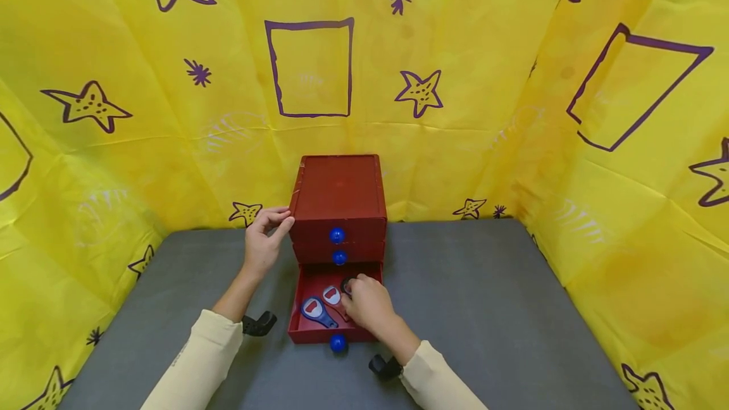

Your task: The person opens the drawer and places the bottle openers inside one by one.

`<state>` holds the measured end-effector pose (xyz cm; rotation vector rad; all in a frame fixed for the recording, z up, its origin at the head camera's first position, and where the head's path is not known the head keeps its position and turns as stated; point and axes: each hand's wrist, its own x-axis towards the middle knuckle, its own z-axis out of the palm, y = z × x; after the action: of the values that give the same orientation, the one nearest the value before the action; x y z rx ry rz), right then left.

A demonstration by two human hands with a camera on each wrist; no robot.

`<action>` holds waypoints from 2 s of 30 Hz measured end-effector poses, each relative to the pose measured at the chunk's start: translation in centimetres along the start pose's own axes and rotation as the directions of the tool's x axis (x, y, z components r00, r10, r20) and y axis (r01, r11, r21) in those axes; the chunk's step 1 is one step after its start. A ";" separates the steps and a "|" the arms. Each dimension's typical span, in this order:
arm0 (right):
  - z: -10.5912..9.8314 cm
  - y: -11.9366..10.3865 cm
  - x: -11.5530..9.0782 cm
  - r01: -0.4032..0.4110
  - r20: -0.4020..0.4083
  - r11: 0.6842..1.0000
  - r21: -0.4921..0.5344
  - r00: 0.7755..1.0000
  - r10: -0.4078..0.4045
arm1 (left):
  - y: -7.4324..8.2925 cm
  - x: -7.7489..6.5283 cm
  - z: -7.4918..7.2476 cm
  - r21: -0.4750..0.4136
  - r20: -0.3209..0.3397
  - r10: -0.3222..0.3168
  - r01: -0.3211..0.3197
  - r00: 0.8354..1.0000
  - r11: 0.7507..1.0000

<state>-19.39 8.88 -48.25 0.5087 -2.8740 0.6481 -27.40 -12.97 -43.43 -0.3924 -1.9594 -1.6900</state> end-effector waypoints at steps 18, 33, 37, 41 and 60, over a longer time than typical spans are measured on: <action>-2.4 0.2 -4.3 0.094 0.172 0.904 0.416 0.969 -0.180 | 4.3 -0.3 -0.4 0.050 0.046 -0.049 0.047 0.998 0.998; 1.1 0.8 -7.8 -0.212 0.457 0.780 0.589 0.883 -0.105 | 5.0 -0.1 -0.8 0.108 0.059 -0.107 0.101 0.992 0.989; 2.5 0.7 -8.3 -0.368 0.504 0.711 0.599 0.863 0.022 | 5.1 0.0 -0.9 0.108 0.060 -0.082 0.075 0.995 0.991; 3.7 0.5 -8.3 -0.422 0.475 0.634 0.648 0.875 0.097 | 4.5 0.0 -0.9 0.092 0.057 -0.068 0.062 0.996 0.994; 5.5 -1.1 -8.3 -0.537 0.443 0.374 0.756 0.840 0.313 | 1.0 0.0 -0.9 0.060 0.037 -0.059 0.057 0.998 0.997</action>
<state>-11.67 7.95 -54.52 -0.1667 -2.6213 2.3381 -26.73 -13.70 -42.51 -0.3522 -2.0622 -1.6668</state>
